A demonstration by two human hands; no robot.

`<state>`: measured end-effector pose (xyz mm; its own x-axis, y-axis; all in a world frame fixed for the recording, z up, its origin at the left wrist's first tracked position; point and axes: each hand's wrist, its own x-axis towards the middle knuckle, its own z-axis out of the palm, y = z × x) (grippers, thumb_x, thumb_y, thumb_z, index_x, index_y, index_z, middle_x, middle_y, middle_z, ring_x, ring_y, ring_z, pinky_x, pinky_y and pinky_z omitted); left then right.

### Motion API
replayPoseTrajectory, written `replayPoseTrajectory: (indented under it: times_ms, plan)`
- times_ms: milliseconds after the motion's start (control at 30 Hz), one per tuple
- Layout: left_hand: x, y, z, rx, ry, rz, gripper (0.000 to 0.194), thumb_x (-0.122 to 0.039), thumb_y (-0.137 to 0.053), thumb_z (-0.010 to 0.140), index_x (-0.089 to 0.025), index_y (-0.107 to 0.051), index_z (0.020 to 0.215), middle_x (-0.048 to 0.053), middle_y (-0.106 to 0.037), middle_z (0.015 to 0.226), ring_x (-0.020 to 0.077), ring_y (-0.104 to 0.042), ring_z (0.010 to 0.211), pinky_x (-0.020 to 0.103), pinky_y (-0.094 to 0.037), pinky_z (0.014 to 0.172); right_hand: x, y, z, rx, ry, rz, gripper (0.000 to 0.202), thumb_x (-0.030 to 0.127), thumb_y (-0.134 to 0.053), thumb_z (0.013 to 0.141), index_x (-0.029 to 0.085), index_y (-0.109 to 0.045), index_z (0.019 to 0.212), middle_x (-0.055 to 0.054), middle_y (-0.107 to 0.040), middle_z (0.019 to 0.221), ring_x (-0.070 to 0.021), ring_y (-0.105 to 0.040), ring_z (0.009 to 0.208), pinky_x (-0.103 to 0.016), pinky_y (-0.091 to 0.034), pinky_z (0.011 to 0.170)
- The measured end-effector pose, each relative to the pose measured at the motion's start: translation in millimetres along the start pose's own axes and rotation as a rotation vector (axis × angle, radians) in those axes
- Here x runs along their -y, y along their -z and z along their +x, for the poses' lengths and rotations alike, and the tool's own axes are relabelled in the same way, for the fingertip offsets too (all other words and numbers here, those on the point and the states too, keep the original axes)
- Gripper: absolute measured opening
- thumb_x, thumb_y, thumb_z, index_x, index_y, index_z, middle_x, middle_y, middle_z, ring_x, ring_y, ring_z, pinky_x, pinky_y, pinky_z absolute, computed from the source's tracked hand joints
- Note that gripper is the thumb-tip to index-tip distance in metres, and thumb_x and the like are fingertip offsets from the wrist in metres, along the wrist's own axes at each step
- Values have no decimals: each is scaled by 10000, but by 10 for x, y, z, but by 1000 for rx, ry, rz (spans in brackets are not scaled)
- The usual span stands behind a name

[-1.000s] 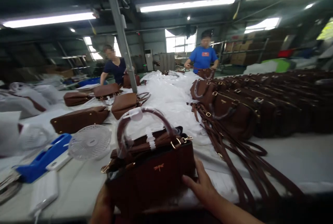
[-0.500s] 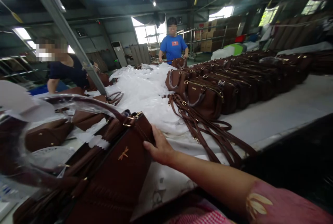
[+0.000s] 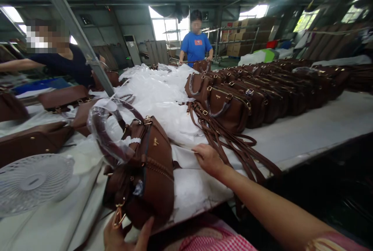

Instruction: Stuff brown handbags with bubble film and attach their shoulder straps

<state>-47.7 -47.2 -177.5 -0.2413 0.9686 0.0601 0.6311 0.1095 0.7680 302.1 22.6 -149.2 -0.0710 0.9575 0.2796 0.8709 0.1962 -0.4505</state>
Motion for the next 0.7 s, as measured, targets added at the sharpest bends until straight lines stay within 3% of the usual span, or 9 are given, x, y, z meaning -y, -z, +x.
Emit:
replayPoseTrajectory:
  times_ms: [167,300,467,600,700]
  plan:
    - [29,-60,-88,-41,-79,-94,913,-680,-759,670,-156,-508,1375,173,-505,1357,396,-627,1132,589,-607,918,-340,143,-11,60,-104,-334,119,138,-691,806,129,-750,909,-159,-687,1021,-316,-576,1030,-423,-410,889]
    - [1,-12,-115,-30,-104,-169,817,-645,-762,699,-157,-550,1319,160,-525,1348,384,-614,1174,544,-634,888,-319,52,-8,82,-134,-489,121,223,-711,825,127,-744,892,-154,-683,1006,-305,-579,1009,-395,-376,845]
    - [-112,145,-198,-16,-133,-132,688,-624,-699,785,-179,-587,1299,145,-576,1334,367,-611,1202,553,-621,918,-323,-37,-34,114,-139,-579,180,137,-590,904,108,-754,835,-159,-701,922,-283,-622,910,-379,-342,757]
    - [-194,197,-284,-24,-176,-192,570,-551,-653,866,-211,-591,1320,135,-589,1328,324,-629,1181,479,-640,856,-321,0,-82,125,-98,-607,217,115,-562,920,95,-745,807,-166,-701,888,-283,-633,869,-373,-325,720]
    - [-228,287,-296,-71,-258,-153,478,-469,-611,930,-211,-588,1332,142,-595,1306,304,-632,1154,455,-636,835,-179,105,-138,129,-22,-618,213,121,-548,936,112,-720,812,-154,-687,894,-295,-621,898,-384,-340,743]
